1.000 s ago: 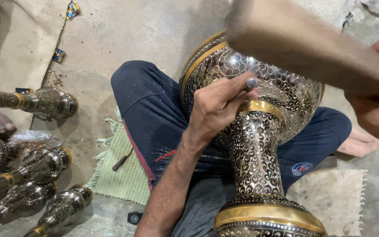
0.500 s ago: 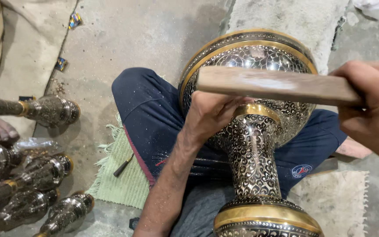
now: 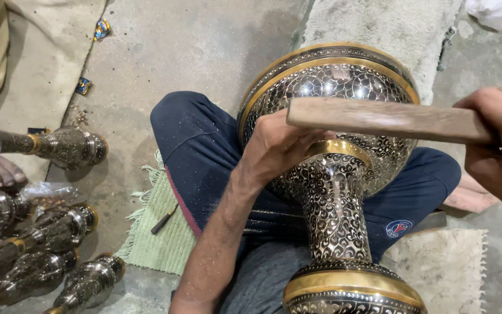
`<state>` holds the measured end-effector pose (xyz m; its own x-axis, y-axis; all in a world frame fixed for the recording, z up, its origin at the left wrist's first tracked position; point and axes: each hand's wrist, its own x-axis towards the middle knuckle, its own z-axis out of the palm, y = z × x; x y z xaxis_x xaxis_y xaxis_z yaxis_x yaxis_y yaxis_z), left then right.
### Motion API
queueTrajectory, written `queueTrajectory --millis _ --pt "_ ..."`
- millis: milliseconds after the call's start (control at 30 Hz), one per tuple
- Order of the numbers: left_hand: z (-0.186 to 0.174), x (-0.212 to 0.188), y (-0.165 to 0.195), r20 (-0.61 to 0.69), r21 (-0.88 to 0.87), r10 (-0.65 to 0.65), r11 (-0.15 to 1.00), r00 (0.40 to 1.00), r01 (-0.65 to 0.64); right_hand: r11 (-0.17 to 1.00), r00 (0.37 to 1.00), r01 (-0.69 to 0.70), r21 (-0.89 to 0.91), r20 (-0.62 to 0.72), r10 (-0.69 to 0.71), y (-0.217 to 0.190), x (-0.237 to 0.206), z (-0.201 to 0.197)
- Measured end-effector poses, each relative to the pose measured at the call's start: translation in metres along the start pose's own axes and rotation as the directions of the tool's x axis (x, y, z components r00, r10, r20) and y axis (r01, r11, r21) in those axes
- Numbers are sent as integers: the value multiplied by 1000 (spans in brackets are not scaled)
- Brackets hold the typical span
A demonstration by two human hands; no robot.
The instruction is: The person sits cross-legged on the floor with a large engraved brass vase between their legs. They hold a small steel punch against the vase's patterned surface with one hand and strike it repeatedly with a wooden mallet held in the other hand, chasing the decorative design, briefly switching tools near the end before resuming hammering.
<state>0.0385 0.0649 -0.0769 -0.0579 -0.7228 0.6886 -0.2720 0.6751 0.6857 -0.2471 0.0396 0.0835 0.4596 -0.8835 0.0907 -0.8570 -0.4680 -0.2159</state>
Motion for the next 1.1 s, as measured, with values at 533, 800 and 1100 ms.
queueTrajectory --millis 533,800,1100 --pt "0 6 -16 -30 -144 177 973 984 -180 998 995 50 34 -87 -47 25 -16 8" --pt "-1 0 -31 70 -147 64 988 996 -53 972 970 -184 -149 135 205 38 -21 9" --pt "-3 -12 -21 83 -142 -21 989 996 33 959 970 -192 210 190 153 76 -38 31"
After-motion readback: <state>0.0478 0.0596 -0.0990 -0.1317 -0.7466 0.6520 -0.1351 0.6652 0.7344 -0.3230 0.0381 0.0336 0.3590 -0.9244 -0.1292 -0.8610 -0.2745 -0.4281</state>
